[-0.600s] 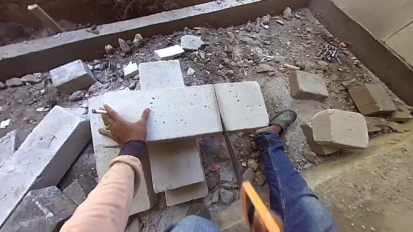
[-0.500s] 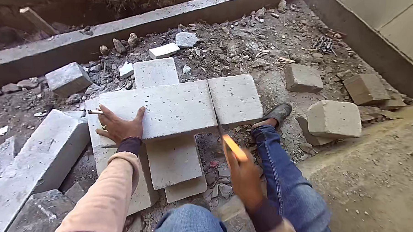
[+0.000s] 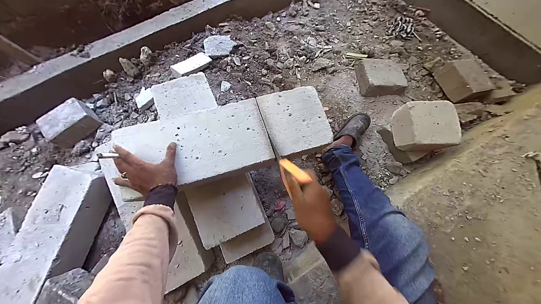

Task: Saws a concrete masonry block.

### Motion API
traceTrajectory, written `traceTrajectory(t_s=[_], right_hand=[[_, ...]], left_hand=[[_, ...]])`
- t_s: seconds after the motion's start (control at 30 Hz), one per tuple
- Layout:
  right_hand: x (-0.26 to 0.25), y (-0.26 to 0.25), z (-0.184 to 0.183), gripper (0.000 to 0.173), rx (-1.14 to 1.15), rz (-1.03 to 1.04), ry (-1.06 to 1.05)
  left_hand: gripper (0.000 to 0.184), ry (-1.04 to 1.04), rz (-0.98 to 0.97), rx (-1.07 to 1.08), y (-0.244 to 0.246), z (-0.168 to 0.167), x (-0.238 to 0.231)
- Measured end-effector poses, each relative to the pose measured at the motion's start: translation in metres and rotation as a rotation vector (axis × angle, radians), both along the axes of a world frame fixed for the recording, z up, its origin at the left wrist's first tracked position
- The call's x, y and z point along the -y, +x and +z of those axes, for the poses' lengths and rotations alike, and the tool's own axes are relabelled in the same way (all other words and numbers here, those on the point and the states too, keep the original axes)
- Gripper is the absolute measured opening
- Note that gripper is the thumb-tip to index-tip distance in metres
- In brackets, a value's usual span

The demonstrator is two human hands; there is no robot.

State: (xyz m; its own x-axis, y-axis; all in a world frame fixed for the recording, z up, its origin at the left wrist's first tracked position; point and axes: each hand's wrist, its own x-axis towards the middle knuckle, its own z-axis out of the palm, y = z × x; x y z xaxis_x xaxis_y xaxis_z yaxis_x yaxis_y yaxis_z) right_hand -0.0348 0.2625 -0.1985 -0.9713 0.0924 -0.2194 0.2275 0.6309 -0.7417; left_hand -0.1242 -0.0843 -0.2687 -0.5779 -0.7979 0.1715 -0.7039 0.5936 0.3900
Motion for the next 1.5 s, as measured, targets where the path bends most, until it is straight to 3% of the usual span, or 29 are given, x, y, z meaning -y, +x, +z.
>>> traceTrajectory(t_s=[0.07,0.1,0.27,0.33,0.43,0.5,0.57,0.63,0.73,0.8,0.87,0.93,1.0,1.03,1.1,1.27,1.33,1.43,1.5], right_hand=[[0.022,-0.051,0.011,0.048,0.077,0.021,-0.027],[0.023,-0.048,0.013,0.049,0.09,0.04,-0.037],[-0.044,0.138,0.011,0.044,-0.037,-0.032,-0.017],[-0.053,0.162,0.019,0.041,-0.05,-0.034,-0.043],[-0.03,0.071,-0.011,0.04,-0.067,-0.014,-0.03],[-0.014,0.002,-0.01,0.045,0.004,0.026,-0.066],[-0.013,-0.005,-0.003,0.047,0.044,0.065,-0.09],[-0.025,0.047,-0.003,0.046,0.012,0.04,-0.081],[-0.054,0.166,0.006,0.045,-0.044,-0.048,-0.038],[-0.062,0.198,0.018,0.042,-0.045,-0.063,-0.057],[-0.05,0.159,0.007,0.04,-0.075,-0.054,-0.019],[-0.032,0.069,-0.015,0.043,-0.048,-0.024,-0.042],[-0.02,-0.004,-0.015,0.047,0.022,-0.005,-0.113],[-0.02,-0.017,-0.01,0.05,0.046,0.016,-0.147],[-0.031,0.016,-0.008,0.051,0.032,0.06,-0.151],[-0.082,0.186,0.002,0.043,-0.028,-0.036,-0.126],[-0.076,0.168,-0.002,0.042,-0.048,-0.027,-0.114],[-0.038,0.057,-0.028,0.042,-0.078,-0.014,-0.089],[-0.021,0.018,-0.025,0.047,-0.047,-0.008,-0.125]], left_hand=[[0.135,-0.003,0.012,-0.017,-0.003,-0.001,0.001],[0.135,0.001,0.017,-0.019,0.001,-0.002,0.003],[0.134,0.013,-0.007,-0.023,0.002,0.001,-0.002],[0.135,0.001,0.001,-0.013,0.002,0.002,0.0],[0.135,0.001,0.0,0.001,0.002,0.001,0.0],[0.134,0.002,0.017,-0.005,0.001,0.0,-0.002],[0.134,0.002,0.037,-0.007,0.007,-0.002,-0.002],[0.134,-0.003,0.039,0.004,0.01,-0.003,-0.001],[0.134,0.002,0.027,-0.003,0.007,-0.002,-0.004],[0.134,-0.004,0.024,-0.011,0.005,0.0,-0.004],[0.135,-0.009,0.022,-0.012,0.003,-0.001,-0.003],[0.135,-0.009,0.025,-0.01,0.002,-0.003,-0.002],[0.134,-0.018,0.03,-0.02,0.001,-0.004,-0.003],[0.134,-0.024,0.035,-0.025,0.001,-0.005,-0.003],[0.135,-0.022,0.043,-0.012,0.009,-0.008,0.0],[0.135,-0.006,0.024,-0.029,0.006,-0.006,-0.006],[0.135,-0.007,0.029,-0.027,0.003,-0.004,-0.005],[0.135,-0.016,0.031,-0.012,0.005,-0.007,-0.003],[0.133,-0.034,0.043,-0.029,0.003,-0.009,-0.002]])
